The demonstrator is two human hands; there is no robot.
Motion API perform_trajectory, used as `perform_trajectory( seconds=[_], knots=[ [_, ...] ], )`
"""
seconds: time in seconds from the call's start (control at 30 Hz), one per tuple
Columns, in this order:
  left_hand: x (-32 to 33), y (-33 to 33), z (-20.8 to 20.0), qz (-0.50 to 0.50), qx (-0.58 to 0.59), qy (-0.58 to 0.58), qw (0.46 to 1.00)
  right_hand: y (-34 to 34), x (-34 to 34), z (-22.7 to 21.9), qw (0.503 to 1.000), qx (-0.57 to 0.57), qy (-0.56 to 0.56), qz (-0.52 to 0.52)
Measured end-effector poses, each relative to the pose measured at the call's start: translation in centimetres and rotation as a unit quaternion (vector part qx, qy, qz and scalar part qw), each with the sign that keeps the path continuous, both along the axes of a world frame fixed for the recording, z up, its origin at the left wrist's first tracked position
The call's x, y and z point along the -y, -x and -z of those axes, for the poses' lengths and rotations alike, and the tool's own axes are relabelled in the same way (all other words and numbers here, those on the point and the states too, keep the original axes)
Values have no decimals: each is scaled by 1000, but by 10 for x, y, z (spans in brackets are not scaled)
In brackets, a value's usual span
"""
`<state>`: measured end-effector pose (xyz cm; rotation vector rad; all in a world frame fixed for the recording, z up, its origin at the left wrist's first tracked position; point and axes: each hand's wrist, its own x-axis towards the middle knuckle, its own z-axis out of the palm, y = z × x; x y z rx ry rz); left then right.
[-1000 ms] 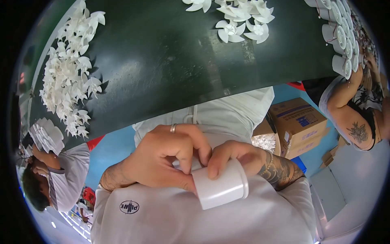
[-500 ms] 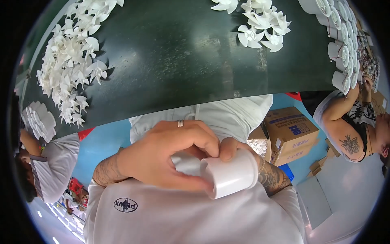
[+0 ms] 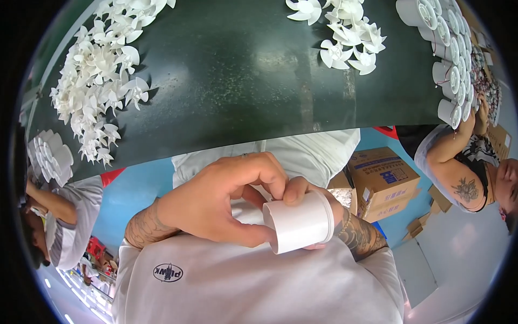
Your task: The person assembles small white plastic components into white plastic cups by hand at a production line station.
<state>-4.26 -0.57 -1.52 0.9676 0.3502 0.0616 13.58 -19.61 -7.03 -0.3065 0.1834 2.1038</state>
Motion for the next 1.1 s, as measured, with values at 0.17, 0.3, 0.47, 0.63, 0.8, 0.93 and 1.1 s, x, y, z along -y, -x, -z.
perform_trajectory(
  seconds=[0.17,0.3,0.47,0.63,0.8,0.93,1.1],
  knots=[
    [3,0,5,-9,10,-72,997,-1,6,4,999,27,32,-20],
    [9,2,13,-26,35,-77,996,-1,11,5,997,54,52,-32],
    [8,0,13,11,-12,85,996,5,-11,1,986,116,-118,-13],
    [18,12,16,-78,-72,26,994,1,-44,-37,999,-21,18,-19],
    [11,14,34,-46,31,-32,998,12,-43,-27,997,-79,-15,5],
    [18,0,19,-82,-22,64,994,11,-45,-28,998,-56,-23,-3],
    [12,10,27,-65,-105,2,992,7,-45,-27,997,-61,-39,7]
  ],
)
